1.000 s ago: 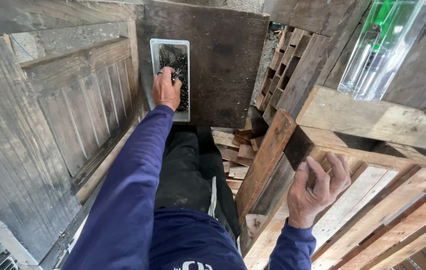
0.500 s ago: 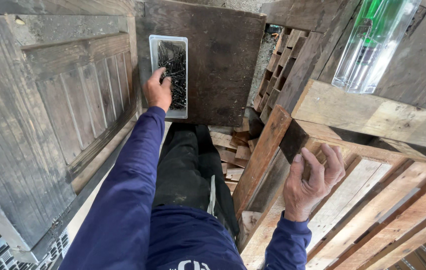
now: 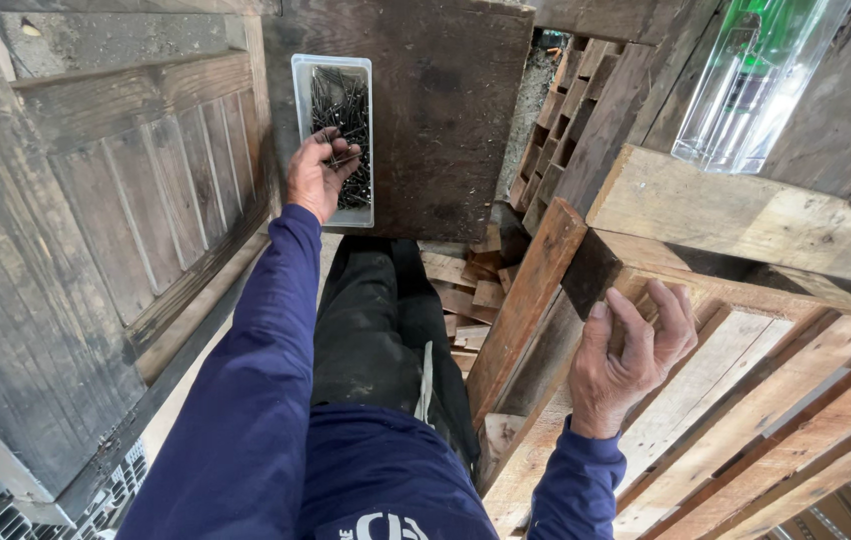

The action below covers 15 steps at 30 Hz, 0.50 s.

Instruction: The person assembles a wood structure by arranging individual wood planks into a grid pattern on a workbench, aligning the slats, and picking up nails from a plastic container by hand.

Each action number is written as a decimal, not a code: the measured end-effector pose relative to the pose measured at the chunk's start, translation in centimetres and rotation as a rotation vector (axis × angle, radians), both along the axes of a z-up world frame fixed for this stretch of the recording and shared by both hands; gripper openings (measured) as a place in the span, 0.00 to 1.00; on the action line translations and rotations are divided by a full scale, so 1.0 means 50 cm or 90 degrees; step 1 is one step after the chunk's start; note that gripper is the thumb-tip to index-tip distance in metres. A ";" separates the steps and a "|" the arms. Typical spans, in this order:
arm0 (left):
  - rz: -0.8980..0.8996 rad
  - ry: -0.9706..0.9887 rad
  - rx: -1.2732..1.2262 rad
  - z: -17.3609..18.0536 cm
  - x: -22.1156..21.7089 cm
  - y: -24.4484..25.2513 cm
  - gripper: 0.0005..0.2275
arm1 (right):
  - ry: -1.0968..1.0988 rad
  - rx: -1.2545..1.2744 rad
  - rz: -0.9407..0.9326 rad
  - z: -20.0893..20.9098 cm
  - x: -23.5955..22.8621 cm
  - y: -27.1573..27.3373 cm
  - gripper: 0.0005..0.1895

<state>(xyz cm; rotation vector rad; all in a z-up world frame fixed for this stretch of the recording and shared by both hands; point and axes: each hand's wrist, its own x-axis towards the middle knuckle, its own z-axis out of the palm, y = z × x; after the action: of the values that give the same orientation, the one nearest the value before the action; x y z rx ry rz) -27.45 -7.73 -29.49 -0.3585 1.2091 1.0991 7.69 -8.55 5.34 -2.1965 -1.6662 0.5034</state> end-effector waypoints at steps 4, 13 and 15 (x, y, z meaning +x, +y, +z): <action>-0.020 0.080 -0.048 0.003 0.011 0.005 0.12 | -0.009 -0.002 0.000 0.002 -0.001 -0.001 0.10; 0.031 -0.247 -0.002 -0.013 -0.010 0.012 0.16 | -0.006 0.000 0.006 -0.001 0.003 -0.004 0.10; 0.056 -0.253 0.027 0.000 -0.003 0.012 0.18 | -0.015 0.002 0.014 -0.002 0.005 -0.005 0.10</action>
<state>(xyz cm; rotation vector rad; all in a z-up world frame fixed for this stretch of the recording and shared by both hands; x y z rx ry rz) -27.58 -7.15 -29.47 -0.5720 0.8227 1.0664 7.93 -8.80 5.24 -2.1927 -1.7034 0.4822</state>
